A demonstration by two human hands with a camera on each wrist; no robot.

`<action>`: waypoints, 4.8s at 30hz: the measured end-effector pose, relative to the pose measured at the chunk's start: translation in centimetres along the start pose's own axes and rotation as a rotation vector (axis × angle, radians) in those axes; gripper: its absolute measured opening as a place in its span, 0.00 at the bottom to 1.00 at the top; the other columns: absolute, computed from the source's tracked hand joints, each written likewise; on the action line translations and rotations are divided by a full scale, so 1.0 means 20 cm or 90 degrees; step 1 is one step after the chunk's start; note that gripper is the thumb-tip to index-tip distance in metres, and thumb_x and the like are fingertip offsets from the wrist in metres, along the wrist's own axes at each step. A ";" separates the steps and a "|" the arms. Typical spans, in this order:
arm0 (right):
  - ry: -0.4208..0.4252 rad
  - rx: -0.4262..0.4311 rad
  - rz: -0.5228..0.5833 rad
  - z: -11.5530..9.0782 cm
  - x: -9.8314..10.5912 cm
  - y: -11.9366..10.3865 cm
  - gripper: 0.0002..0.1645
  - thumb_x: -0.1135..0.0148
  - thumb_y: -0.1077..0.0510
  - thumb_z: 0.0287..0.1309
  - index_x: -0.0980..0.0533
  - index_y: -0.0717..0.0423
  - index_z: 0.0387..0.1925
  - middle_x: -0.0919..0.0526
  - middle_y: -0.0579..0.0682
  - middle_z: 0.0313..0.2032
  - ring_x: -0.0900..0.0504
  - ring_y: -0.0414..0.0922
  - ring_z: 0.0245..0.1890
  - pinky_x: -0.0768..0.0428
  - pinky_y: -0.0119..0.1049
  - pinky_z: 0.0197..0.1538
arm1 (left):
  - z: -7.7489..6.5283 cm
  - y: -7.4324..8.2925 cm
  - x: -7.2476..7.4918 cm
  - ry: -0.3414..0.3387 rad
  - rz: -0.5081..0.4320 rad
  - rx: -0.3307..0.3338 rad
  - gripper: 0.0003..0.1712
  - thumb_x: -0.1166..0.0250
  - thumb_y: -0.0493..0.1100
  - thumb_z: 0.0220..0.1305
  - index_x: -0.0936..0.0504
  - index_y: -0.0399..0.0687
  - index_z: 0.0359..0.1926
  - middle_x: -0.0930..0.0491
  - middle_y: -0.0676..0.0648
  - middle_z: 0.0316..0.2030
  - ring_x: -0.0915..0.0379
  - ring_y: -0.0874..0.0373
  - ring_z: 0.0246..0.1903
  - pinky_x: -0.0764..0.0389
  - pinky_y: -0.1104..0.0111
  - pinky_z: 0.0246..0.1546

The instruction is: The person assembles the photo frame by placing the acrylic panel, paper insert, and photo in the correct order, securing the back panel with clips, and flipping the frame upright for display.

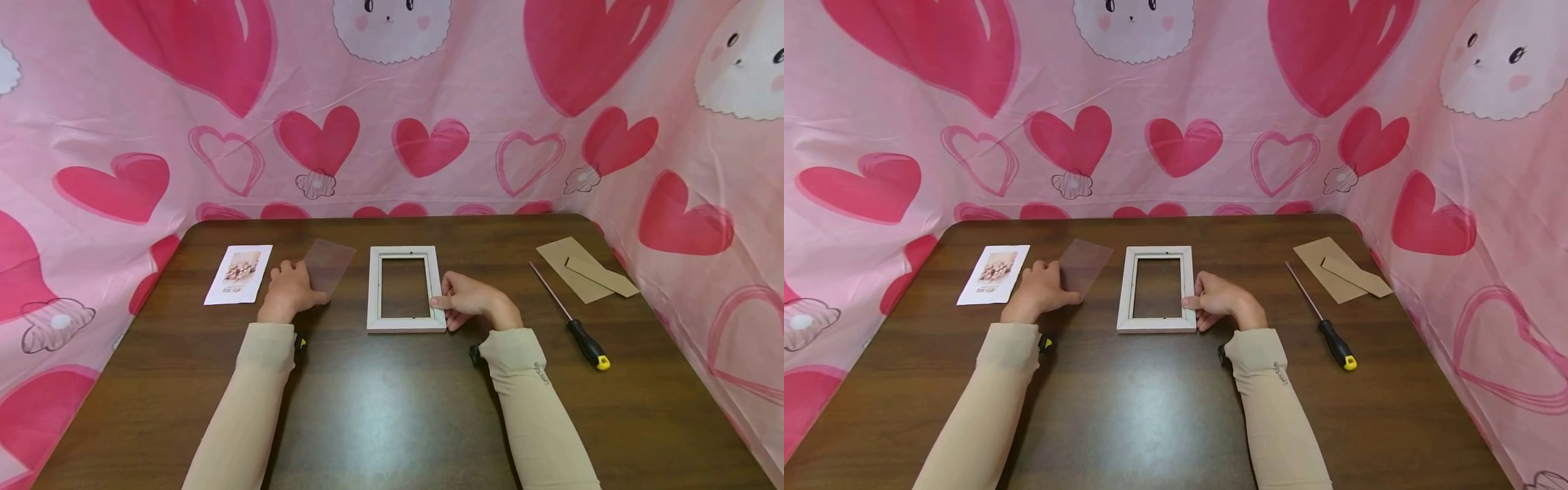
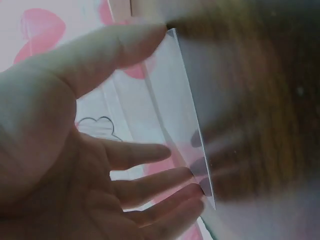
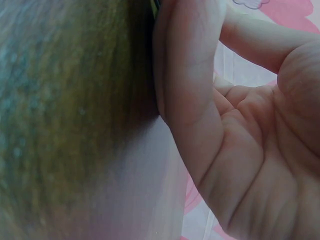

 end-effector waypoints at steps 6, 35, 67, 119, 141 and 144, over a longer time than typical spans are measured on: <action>0.001 0.001 -0.001 0.00 0.00 0.00 0.18 0.34 0.59 0.74 0.37 0.62 0.43 0.23 0.57 0.27 0.18 0.45 0.19 0.13 0.39 0.30 | 0.00 0.04 -0.02 -0.009 0.033 -0.007 0.41 0.28 0.51 0.61 0.27 0.20 0.61 0.30 0.22 0.59 0.38 0.26 0.59 0.25 0.39 0.57; 0.000 0.001 -0.007 0.00 0.00 0.00 0.19 0.34 0.58 0.74 0.37 0.62 0.44 0.23 0.57 0.28 0.18 0.46 0.20 0.13 0.39 0.30 | -0.04 0.16 -0.07 0.018 0.063 -0.032 0.32 0.35 0.46 0.67 0.29 0.28 0.63 0.20 0.24 0.53 0.20 0.28 0.52 0.19 0.39 0.54; 0.003 -0.003 -0.008 -0.01 0.00 -0.01 0.18 0.34 0.59 0.74 0.36 0.62 0.44 0.23 0.57 0.28 0.18 0.45 0.20 0.13 0.39 0.30 | -0.03 0.10 0.12 0.303 -0.014 -0.100 0.14 0.44 0.33 0.71 0.14 0.26 0.41 0.15 0.26 0.37 0.18 0.28 0.40 0.19 0.39 0.44; 0.003 -0.001 -0.003 0.00 0.00 -0.01 0.18 0.35 0.59 0.74 0.37 0.62 0.44 0.23 0.58 0.29 0.18 0.46 0.21 0.12 0.40 0.31 | -0.05 0.40 -0.20 -0.195 -0.645 -0.096 0.30 0.36 0.35 0.75 0.34 0.32 0.72 0.20 0.39 0.47 0.12 0.56 0.41 0.15 0.63 0.54; 0.001 -0.001 -0.005 -0.01 0.01 -0.01 0.19 0.34 0.58 0.74 0.37 0.62 0.44 0.23 0.58 0.29 0.17 0.46 0.21 0.12 0.40 0.31 | -0.05 0.39 -0.23 -0.190 -0.590 -0.071 0.29 0.34 0.35 0.74 0.32 0.34 0.70 0.18 0.41 0.44 0.14 0.59 0.36 0.16 0.63 0.54; 0.000 0.002 -0.006 -0.01 0.01 -0.01 0.18 0.34 0.58 0.75 0.37 0.62 0.44 0.23 0.58 0.29 0.17 0.46 0.20 0.12 0.40 0.31 | -0.05 0.40 -0.23 -0.185 -0.567 -0.075 0.30 0.32 0.34 0.72 0.31 0.34 0.70 0.17 0.43 0.42 0.14 0.58 0.36 0.17 0.59 0.59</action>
Point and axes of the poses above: each hand's wrist, its own z-axis towards the middle knuckle, its own x-axis out of the back of the hand, y = z × x, the point moved 1 cm from there along z, towards the middle knuckle
